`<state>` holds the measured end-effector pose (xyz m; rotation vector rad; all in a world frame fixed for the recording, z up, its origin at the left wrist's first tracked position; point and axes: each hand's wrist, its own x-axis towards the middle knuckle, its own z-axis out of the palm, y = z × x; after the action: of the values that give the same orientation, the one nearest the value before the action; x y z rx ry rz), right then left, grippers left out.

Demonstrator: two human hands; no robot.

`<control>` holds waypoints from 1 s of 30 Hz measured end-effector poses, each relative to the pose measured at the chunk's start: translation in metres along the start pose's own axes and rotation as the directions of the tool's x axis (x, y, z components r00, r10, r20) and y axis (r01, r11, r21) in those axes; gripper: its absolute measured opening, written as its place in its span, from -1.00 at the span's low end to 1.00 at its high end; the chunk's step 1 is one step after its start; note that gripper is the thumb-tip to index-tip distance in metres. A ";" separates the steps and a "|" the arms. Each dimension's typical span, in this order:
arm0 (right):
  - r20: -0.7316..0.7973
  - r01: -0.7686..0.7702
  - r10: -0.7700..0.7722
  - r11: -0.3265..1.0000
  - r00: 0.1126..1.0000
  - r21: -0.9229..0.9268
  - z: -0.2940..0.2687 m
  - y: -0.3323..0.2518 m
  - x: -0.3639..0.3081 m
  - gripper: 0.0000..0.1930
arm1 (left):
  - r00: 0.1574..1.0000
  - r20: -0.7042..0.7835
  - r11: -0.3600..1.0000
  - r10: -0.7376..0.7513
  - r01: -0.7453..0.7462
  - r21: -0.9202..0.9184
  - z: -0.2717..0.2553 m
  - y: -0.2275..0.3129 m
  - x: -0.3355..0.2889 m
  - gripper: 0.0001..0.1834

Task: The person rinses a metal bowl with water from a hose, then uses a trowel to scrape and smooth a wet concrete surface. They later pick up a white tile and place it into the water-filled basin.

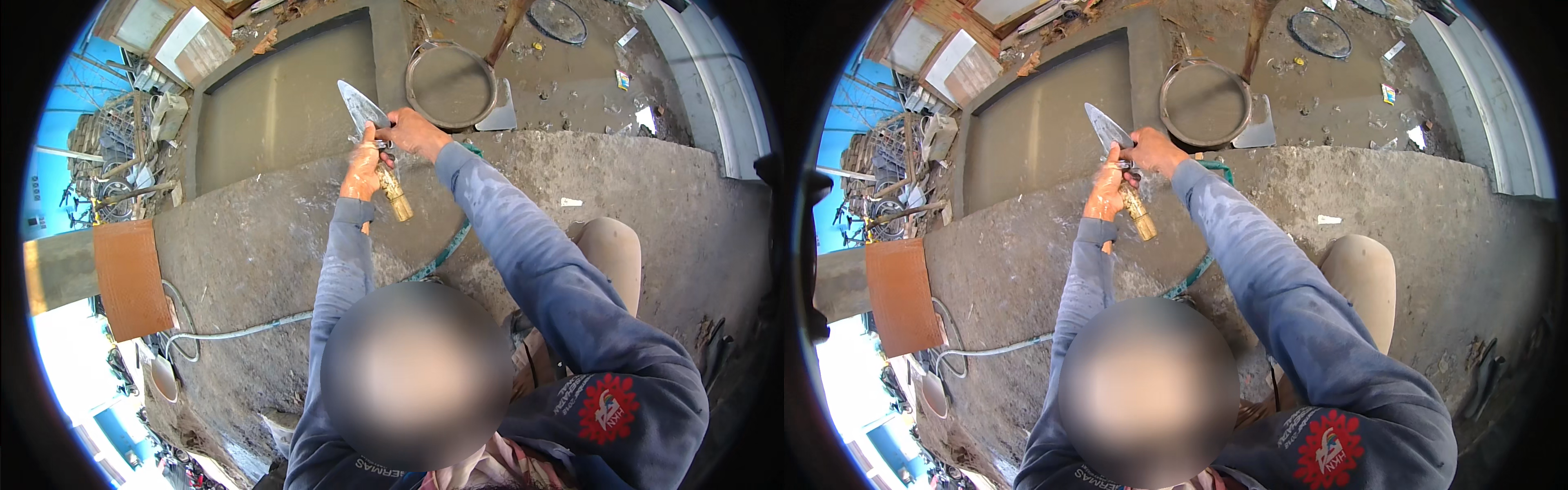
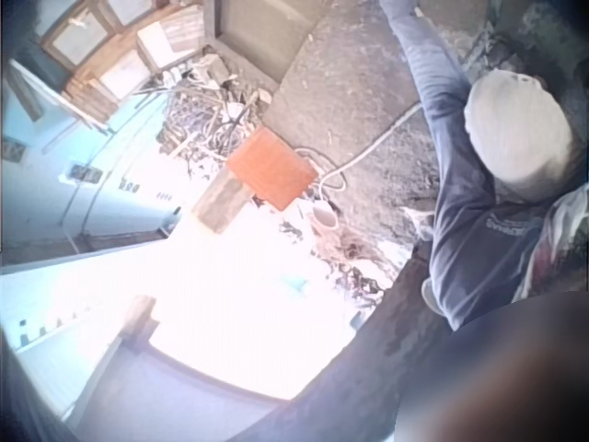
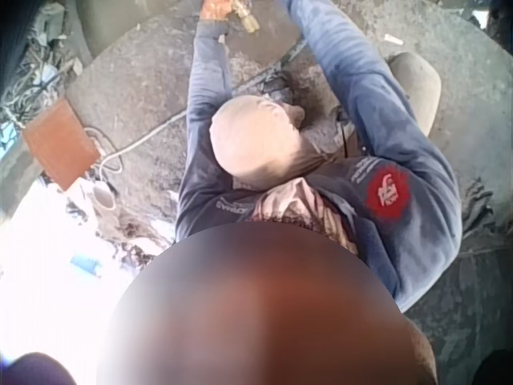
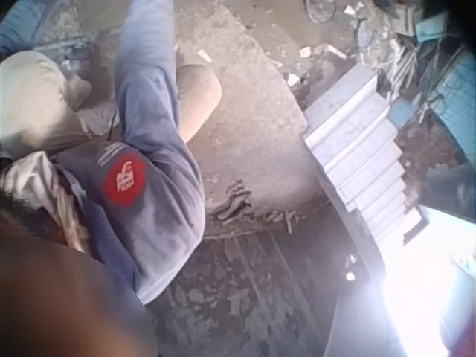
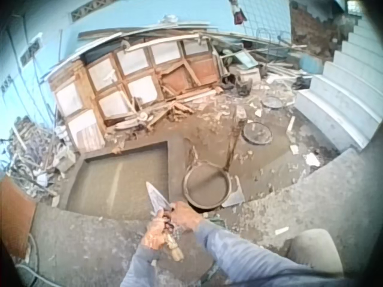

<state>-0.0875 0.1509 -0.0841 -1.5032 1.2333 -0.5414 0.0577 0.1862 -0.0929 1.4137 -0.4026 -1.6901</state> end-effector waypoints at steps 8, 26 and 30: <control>-0.192 0.080 -0.132 0.962 0.972 -0.260 0.010 -0.025 -0.028 -0.37 | 0.938 0.344 0.942 0.040 0.080 -0.326 -0.027 -0.002 -0.006 -0.24; -0.167 0.473 -0.489 0.872 0.856 -0.126 0.011 -0.007 -0.037 -0.72 | 0.982 0.103 0.919 0.161 -0.111 -0.378 -0.046 -0.015 0.008 -0.51; -0.026 0.230 -0.228 0.971 0.973 0.070 0.016 -0.006 -0.021 -0.71 | 0.968 0.197 0.960 0.157 -0.103 -0.262 -0.036 -0.025 0.002 -0.50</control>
<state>-0.0794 0.1762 -0.0786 -1.5918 1.0476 -0.7453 0.0804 0.2084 -0.1226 1.0035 -0.3789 -1.7239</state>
